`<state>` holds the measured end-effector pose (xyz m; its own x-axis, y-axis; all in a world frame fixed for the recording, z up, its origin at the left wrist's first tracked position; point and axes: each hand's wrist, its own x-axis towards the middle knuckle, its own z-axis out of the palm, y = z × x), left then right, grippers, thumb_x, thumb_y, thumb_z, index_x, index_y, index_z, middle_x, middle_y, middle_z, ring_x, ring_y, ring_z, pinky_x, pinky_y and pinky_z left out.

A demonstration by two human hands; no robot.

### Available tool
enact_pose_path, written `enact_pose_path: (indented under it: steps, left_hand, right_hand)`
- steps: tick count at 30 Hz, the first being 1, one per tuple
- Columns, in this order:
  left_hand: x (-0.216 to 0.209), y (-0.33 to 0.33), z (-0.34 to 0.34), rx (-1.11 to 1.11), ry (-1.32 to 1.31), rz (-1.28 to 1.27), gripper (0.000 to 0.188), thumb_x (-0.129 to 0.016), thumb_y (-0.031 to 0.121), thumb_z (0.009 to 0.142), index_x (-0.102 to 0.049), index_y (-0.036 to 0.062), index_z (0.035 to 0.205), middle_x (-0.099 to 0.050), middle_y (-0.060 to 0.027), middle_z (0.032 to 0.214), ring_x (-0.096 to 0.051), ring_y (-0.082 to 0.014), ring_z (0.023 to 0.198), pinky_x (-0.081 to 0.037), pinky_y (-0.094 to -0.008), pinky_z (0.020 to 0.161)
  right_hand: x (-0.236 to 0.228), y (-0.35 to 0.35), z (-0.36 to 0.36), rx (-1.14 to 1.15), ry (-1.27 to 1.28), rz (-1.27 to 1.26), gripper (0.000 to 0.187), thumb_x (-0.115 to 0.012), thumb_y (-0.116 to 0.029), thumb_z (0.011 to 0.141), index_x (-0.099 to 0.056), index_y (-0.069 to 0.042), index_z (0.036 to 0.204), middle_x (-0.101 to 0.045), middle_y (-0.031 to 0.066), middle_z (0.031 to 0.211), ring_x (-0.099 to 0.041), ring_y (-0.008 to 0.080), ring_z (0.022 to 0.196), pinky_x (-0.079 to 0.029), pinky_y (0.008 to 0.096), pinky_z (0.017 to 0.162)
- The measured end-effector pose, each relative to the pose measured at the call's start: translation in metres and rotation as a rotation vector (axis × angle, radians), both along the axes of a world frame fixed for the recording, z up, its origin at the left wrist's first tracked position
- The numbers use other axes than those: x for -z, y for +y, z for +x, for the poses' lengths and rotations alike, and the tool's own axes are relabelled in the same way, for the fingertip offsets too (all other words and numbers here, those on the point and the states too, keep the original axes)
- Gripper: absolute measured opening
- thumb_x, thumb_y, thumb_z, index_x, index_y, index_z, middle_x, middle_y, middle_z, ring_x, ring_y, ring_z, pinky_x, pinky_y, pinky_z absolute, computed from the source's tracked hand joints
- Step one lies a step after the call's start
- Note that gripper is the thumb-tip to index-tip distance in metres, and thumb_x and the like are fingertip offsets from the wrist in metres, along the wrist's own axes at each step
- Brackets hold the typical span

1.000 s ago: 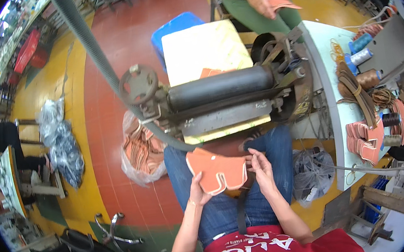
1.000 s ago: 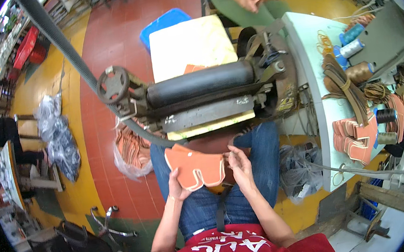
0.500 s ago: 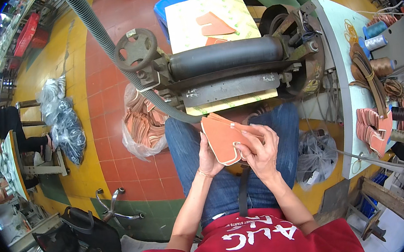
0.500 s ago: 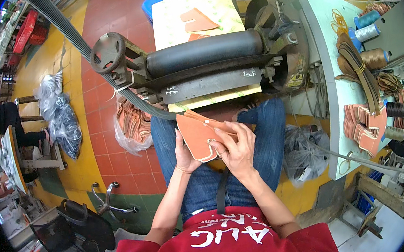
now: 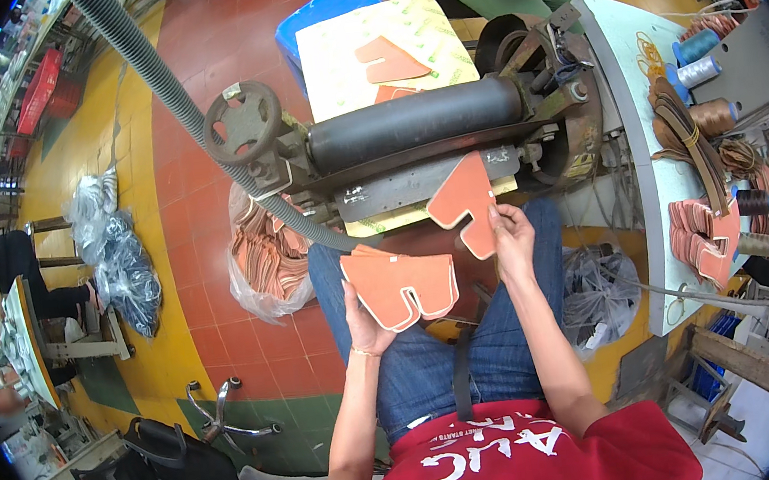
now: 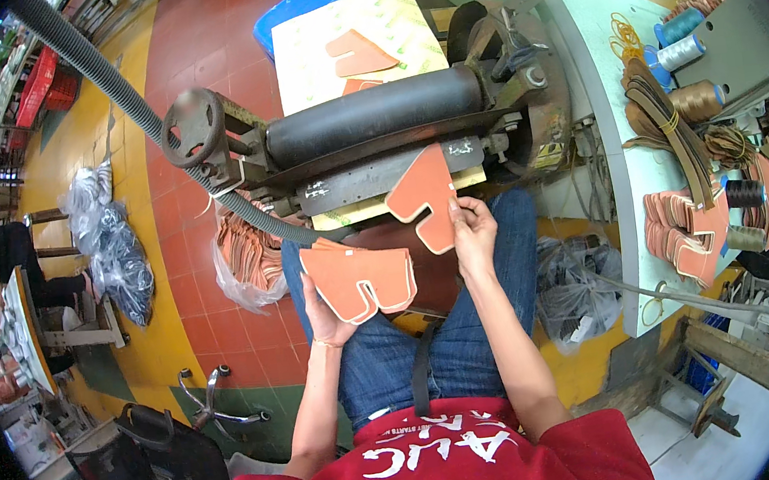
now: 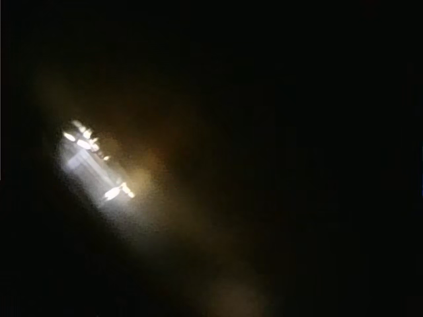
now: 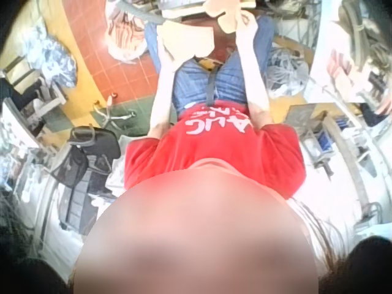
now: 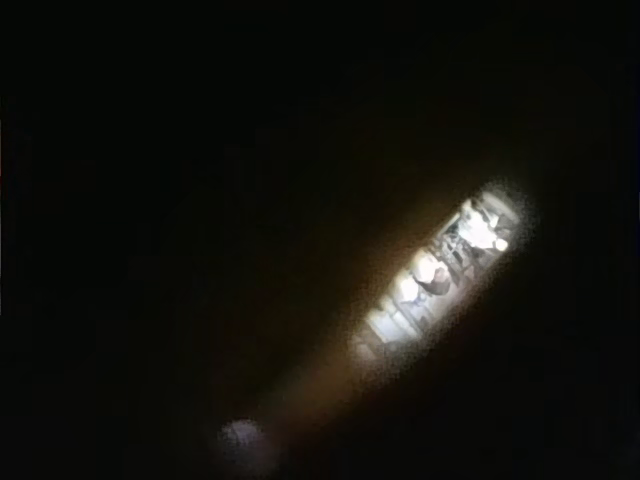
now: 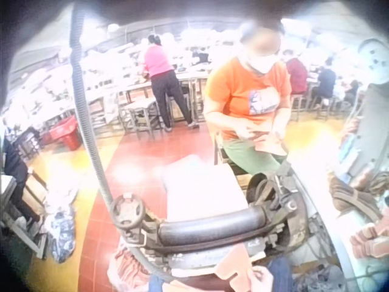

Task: The person repeatedly feeds pink leather pieces through a roller machine, then stacks them on the table. They also handle thin brown leather strips, placing them on the table. The person works at a workstation in a factory setting with other workers nearby.

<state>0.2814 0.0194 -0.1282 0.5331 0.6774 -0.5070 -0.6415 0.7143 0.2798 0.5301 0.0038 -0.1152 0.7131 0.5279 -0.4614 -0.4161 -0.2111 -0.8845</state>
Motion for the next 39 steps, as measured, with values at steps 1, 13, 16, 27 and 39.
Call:
enact_pose_path:
  steps: [1, 13, 16, 27, 39]
  left_hand:
    - [0.001, -0.002, -0.006, 0.012, 0.007, 0.001, 0.079, -0.044, 0.065, 0.092, -0.033, 0.0087, 0.146, -0.043, -0.0112, 0.144, -0.043, -0.0278, 0.132, -0.036, -0.0454, 0.110]
    - [-0.012, -0.016, -0.001, 0.071, -0.023, -0.012, 0.075, -0.042, 0.061, 0.095, -0.029, 0.0093, 0.147, -0.041, -0.0125, 0.146, -0.042, -0.0292, 0.134, -0.036, -0.0462, 0.111]
    - [-0.012, -0.009, 0.011, 0.147, -0.025, 0.037, 0.074, -0.039, 0.060, 0.096, -0.029, 0.0084, 0.147, -0.041, -0.0127, 0.145, -0.042, -0.0284, 0.133, -0.037, -0.0445, 0.110]
    - [-0.010, -0.003, 0.031, 0.116, -0.131, 0.018, 0.076, -0.033, 0.065, 0.095, -0.032, 0.0085, 0.146, -0.044, -0.0117, 0.143, -0.046, -0.0268, 0.130, -0.040, -0.0436, 0.108]
    - [-0.002, -0.004, 0.026, 0.096, -0.199, 0.033, 0.080, -0.048, 0.064, 0.090, -0.033, 0.0078, 0.145, -0.046, -0.0118, 0.142, -0.045, -0.0275, 0.131, -0.037, -0.0467, 0.110]
  right_hand:
    - [0.006, 0.009, -0.001, 0.038, 0.005, -0.016, 0.015, -0.064, -0.012, 0.094, -0.056, -0.002, 0.101, -0.066, 0.0032, 0.080, -0.057, 0.0056, 0.069, -0.046, 0.0197, 0.063]
    - [-0.033, -0.043, -0.065, -0.314, -0.199, -0.046, 0.045, -0.063, -0.032, 0.093, -0.056, -0.001, 0.126, -0.054, 0.0151, 0.124, -0.057, 0.0300, 0.110, -0.046, 0.0417, 0.095]
    - [-0.043, -0.059, -0.054, -0.611, -0.829, 0.051, 0.058, -0.076, -0.034, 0.078, -0.059, -0.004, 0.125, -0.056, 0.0171, 0.120, -0.054, 0.0337, 0.112, -0.044, 0.0425, 0.096]
    - [-0.067, -0.039, -0.058, -0.632, -1.237, 0.011, 0.036, -0.080, -0.024, 0.073, -0.060, -0.005, 0.096, -0.060, 0.0107, 0.100, -0.056, 0.0300, 0.096, -0.042, 0.0436, 0.086]
    - [-0.056, -0.036, -0.048, -0.582, -0.854, 0.141, 0.017, -0.073, -0.013, 0.085, -0.060, -0.002, 0.090, -0.067, 0.0074, 0.078, -0.065, 0.0170, 0.067, -0.051, 0.0297, 0.061]
